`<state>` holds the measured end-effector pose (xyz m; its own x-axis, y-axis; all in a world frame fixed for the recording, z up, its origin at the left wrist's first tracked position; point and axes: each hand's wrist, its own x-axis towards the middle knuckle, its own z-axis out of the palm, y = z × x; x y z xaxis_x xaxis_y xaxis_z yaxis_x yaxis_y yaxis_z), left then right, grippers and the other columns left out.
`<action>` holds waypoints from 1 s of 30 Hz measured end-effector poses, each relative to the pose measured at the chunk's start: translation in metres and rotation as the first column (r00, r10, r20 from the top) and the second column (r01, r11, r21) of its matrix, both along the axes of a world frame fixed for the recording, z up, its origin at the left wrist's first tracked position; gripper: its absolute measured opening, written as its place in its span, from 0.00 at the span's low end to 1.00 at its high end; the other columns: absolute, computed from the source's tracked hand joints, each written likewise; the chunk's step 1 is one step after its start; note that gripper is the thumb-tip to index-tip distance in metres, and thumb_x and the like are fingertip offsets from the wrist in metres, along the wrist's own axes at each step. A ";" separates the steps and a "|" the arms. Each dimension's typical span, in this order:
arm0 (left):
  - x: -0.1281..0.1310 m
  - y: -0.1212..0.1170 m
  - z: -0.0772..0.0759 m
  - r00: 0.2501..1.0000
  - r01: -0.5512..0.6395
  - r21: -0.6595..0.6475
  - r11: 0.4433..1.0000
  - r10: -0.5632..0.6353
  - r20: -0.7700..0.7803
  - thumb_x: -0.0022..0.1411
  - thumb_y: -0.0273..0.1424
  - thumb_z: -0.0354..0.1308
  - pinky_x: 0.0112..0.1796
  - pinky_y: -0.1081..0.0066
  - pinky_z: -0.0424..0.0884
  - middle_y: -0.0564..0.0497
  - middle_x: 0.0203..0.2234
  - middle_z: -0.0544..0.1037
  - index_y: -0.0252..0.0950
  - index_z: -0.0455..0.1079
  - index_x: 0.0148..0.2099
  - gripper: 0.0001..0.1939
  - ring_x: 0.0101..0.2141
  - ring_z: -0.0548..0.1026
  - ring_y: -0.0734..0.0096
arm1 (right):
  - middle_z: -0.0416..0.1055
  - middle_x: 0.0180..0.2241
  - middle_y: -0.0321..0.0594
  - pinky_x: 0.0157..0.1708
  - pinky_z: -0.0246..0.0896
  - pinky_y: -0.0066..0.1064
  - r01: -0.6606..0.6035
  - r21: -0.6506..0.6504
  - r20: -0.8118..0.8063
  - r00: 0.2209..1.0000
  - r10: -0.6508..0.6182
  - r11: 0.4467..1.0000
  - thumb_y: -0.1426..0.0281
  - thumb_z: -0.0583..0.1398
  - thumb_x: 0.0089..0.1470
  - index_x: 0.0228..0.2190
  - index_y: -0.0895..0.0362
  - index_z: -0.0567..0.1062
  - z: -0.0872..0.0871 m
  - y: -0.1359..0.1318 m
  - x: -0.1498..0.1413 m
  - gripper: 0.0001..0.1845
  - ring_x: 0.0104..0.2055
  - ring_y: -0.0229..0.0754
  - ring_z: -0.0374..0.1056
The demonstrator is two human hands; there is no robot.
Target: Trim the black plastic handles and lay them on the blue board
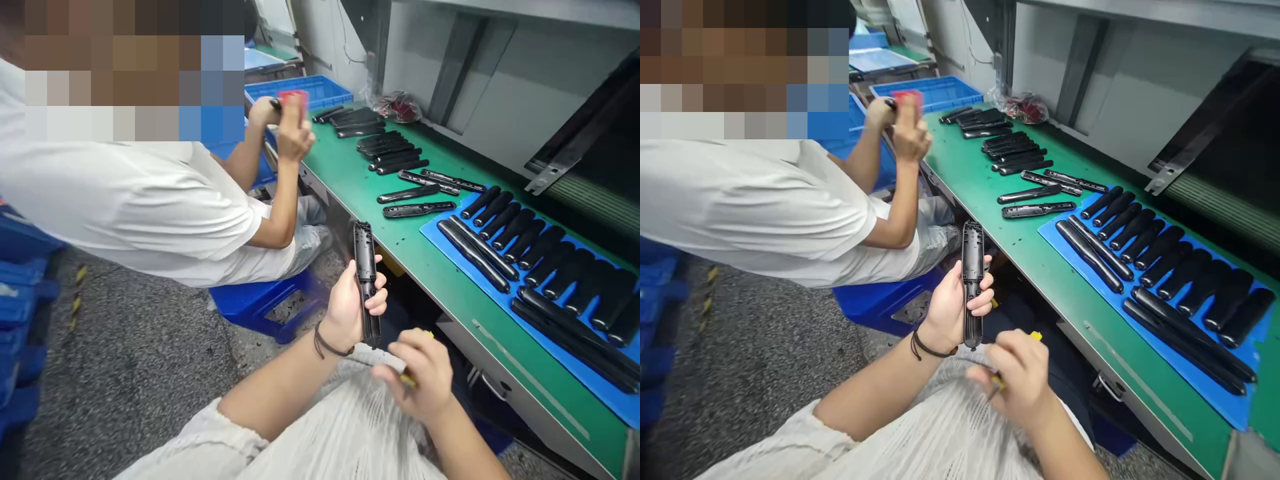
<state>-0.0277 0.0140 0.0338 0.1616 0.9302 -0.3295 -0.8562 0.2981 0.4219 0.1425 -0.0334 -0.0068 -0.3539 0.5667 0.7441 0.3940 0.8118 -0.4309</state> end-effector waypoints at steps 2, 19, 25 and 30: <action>0.011 -0.001 0.001 1.000 0.004 -0.003 1.000 -0.004 -0.005 0.79 0.44 0.36 0.16 0.80 0.54 0.55 0.27 0.66 0.36 0.68 0.55 0.23 0.14 0.56 0.82 | 0.73 0.33 0.41 0.29 0.57 0.32 -0.030 0.038 0.120 0.992 0.025 0.999 0.72 0.64 0.63 0.42 0.57 0.74 0.000 -0.012 0.001 0.05 0.30 0.38 0.65; -0.008 -0.008 -0.011 0.802 0.241 0.406 0.881 0.055 -0.595 0.66 0.46 0.65 0.15 0.80 0.61 0.60 0.26 0.68 0.40 0.61 0.49 0.21 0.14 0.65 0.80 | 0.73 0.35 0.38 0.32 0.65 0.31 0.379 -0.311 0.275 0.914 -0.299 0.872 0.62 0.64 0.64 0.54 0.55 0.70 0.043 0.031 0.040 0.20 0.32 0.40 0.70; 0.008 -0.023 -0.008 0.762 0.326 0.273 0.905 -0.081 -0.642 0.72 0.52 0.54 0.13 0.78 0.59 0.60 0.20 0.64 0.36 0.67 0.54 0.24 0.14 0.59 0.78 | 0.67 0.29 0.38 0.31 0.55 0.33 0.203 0.094 0.405 0.886 -0.224 0.975 0.72 0.50 0.71 0.40 0.54 0.74 0.089 0.053 0.061 0.13 0.31 0.40 0.61; 0.021 -0.033 -0.009 0.758 0.365 0.205 0.908 -0.162 -0.631 0.69 0.49 0.61 0.15 0.77 0.57 0.56 0.20 0.69 0.34 0.74 0.55 0.24 0.15 0.61 0.78 | 0.64 0.26 0.37 0.28 0.44 0.35 0.236 0.311 0.499 0.784 -0.370 0.920 0.43 0.54 0.66 0.29 0.54 0.72 0.105 0.068 0.070 0.29 0.29 0.39 0.55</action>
